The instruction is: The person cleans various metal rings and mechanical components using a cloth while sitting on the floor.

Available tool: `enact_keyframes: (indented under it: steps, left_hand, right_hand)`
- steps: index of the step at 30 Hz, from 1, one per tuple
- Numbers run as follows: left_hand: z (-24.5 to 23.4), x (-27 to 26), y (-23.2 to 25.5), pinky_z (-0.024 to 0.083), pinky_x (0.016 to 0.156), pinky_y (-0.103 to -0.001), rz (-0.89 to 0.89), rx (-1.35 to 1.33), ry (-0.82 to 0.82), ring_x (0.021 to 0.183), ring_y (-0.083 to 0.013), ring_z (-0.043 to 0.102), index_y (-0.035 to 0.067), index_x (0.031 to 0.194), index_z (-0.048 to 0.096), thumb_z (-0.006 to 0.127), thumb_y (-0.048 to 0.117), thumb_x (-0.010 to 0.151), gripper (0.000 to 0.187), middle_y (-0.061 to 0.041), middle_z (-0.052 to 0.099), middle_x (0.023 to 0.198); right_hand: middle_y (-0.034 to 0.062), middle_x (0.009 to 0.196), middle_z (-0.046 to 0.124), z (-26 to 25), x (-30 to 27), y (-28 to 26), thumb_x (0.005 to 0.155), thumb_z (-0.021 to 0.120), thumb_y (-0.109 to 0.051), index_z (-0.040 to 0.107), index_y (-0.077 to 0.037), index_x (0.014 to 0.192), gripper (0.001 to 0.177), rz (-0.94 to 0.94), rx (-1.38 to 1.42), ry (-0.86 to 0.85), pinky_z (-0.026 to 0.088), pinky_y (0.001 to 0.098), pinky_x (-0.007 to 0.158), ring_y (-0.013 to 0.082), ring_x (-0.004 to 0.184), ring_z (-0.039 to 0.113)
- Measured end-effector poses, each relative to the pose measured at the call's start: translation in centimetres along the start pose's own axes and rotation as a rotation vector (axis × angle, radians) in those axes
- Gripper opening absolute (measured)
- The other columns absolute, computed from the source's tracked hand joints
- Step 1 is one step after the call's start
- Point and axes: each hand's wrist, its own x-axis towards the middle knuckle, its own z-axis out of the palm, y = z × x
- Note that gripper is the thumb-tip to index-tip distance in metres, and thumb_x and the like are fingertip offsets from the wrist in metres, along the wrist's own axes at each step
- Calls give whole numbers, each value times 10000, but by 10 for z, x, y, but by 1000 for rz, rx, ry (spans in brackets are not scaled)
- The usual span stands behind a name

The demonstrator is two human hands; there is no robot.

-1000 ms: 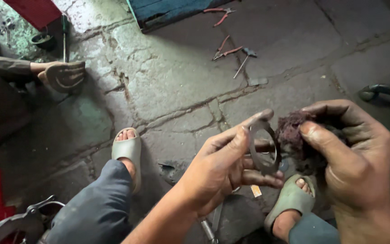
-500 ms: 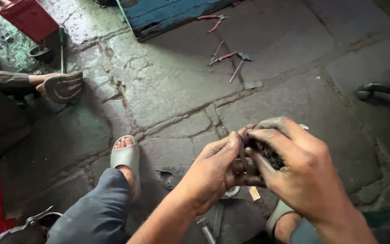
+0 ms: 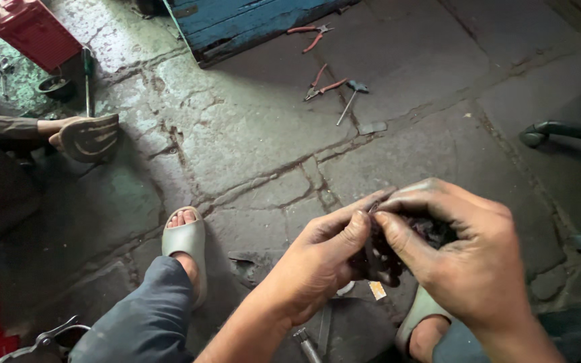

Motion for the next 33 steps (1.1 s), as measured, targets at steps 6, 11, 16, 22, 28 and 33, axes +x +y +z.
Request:
enact_keyframes:
  steps: [6, 11, 16, 22, 28, 33]
  left_hand:
    - [-1, 2, 1, 526, 1052, -346, 111, 180, 110, 1244, -137, 634, 16, 1559, 374, 686, 248, 943, 728, -53, 614, 1433]
    - [-3, -2, 2, 530, 1051, -341, 169, 180, 45, 1197, -191, 646, -88, 1527, 476, 757, 220, 923, 734, -142, 657, 1358]
    - [-3, -3, 2, 532, 1016, -336, 166, 218, 38, 1164, -179, 633, -58, 1542, 486, 804, 144, 880, 762, -118, 663, 1327]
    - [2, -2, -7, 523, 1081, -319, 295, 252, -42, 1275, -164, 590, -41, 1544, 474, 799, 104, 898, 738, -78, 569, 1451]
    - [2, -1, -10, 504, 1061, -295, 282, 271, 32, 1232, -144, 577, -40, 1557, 462, 757, 95, 926, 710, -79, 602, 1413]
    - [1, -2, -10, 517, 1057, -309, 241, 176, -8, 1205, -139, 596, -59, 1545, 475, 738, 124, 961, 666, -71, 632, 1369]
  right_hand:
    - [60, 924, 766, -4, 1, 2, 780, 796, 9, 787, 17, 929, 150, 48, 84, -89, 593, 244, 713, 122, 832, 739]
    - [68, 945, 767, -6, 1, 1, 782, 787, 18, 795, 21, 946, 164, 52, 184, -95, 610, 244, 720, 132, 855, 746]
    - [74, 942, 756, 5, -5, 0, 818, 782, 17, 784, 32, 961, 144, 84, 185, 34, 589, 237, 700, 120, 840, 721]
    - [64, 944, 756, 5, -1, 11, 863, 759, 1, 763, 45, 957, 104, 223, 228, 111, 572, 235, 743, 103, 849, 701]
    - [50, 914, 757, -3, -2, 9, 821, 767, 16, 784, 44, 923, 107, 143, 226, -42, 559, 238, 691, 103, 823, 694]
    - [49, 951, 740, 9, -1, 3, 882, 736, 14, 744, 49, 969, 94, 62, 108, 125, 564, 229, 757, 101, 868, 700]
